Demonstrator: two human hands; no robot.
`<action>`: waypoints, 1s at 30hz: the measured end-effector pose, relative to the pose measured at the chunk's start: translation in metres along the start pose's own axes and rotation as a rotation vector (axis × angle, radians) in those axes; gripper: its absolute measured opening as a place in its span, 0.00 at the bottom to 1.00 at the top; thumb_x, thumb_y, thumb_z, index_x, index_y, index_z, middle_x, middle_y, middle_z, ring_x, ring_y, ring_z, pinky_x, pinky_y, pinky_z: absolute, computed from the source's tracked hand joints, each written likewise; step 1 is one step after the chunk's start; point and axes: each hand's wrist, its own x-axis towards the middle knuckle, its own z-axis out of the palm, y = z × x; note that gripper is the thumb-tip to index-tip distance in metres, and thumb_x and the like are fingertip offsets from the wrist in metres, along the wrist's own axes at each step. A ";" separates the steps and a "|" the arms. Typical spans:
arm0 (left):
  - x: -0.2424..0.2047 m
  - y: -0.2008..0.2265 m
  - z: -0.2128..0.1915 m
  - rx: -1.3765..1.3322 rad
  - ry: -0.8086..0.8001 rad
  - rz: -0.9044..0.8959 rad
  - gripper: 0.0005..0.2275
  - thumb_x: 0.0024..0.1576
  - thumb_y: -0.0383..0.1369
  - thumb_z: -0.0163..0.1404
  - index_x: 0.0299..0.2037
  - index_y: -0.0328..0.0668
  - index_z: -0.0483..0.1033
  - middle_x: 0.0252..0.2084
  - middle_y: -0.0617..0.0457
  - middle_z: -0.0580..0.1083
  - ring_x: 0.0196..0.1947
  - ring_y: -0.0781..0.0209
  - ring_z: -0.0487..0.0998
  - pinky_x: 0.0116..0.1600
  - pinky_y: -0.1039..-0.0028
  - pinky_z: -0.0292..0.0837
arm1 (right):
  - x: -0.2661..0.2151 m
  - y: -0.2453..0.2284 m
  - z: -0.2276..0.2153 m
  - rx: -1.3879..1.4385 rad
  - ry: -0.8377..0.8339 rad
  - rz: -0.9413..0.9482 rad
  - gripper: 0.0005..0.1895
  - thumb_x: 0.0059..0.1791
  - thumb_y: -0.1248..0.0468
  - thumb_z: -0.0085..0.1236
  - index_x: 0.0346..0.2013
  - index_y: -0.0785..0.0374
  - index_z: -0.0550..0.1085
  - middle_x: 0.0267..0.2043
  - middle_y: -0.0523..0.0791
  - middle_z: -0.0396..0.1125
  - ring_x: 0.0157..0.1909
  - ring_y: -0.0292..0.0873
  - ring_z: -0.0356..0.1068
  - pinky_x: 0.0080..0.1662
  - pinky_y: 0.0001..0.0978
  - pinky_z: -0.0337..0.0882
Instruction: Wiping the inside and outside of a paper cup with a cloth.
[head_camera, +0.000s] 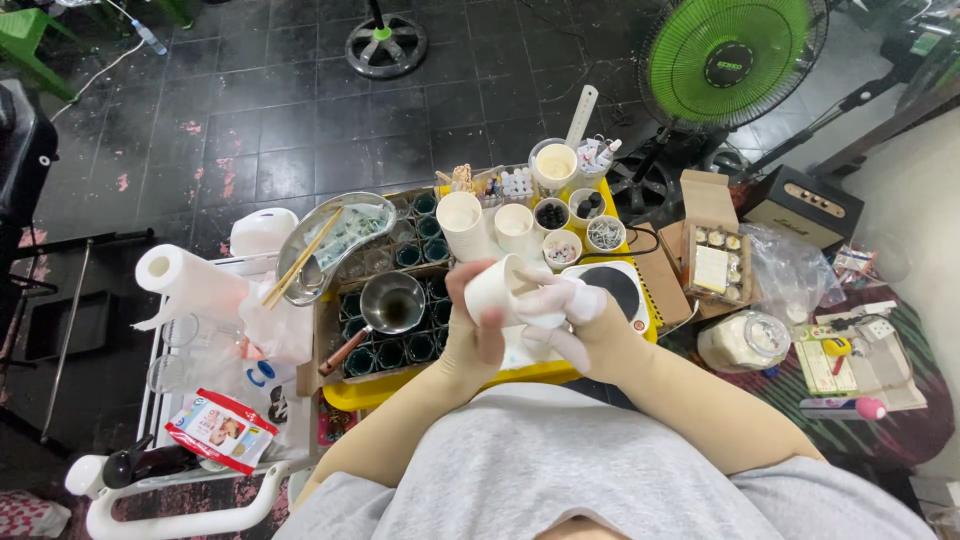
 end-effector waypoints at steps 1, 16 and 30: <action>0.005 0.002 -0.002 0.001 0.001 -0.001 0.28 0.71 0.55 0.43 0.69 0.46 0.47 0.65 0.46 0.61 0.63 0.51 0.68 0.69 0.61 0.66 | 0.002 0.001 -0.004 0.001 -0.001 0.000 0.16 0.44 0.76 0.63 0.44 0.63 0.72 0.59 0.51 0.69 0.57 0.47 0.71 0.56 0.37 0.70; 0.032 0.021 -0.014 -0.575 -0.284 -1.060 0.17 0.65 0.52 0.37 0.45 0.52 0.73 0.25 0.54 0.70 0.15 0.68 0.64 0.20 0.78 0.54 | 0.017 -0.016 -0.026 -1.040 -0.313 -0.997 0.16 0.40 0.65 0.58 0.41 0.65 0.78 0.50 0.49 0.72 0.57 0.52 0.71 0.62 0.43 0.70; 0.024 0.030 -0.014 0.104 -0.120 -0.148 0.17 0.69 0.43 0.46 0.63 0.43 0.65 0.47 0.50 0.77 0.47 0.63 0.78 0.54 0.70 0.75 | 0.004 0.001 -0.031 -0.406 -0.464 -0.163 0.14 0.49 0.72 0.52 0.47 0.57 0.75 0.47 0.44 0.72 0.58 0.50 0.72 0.78 0.62 0.45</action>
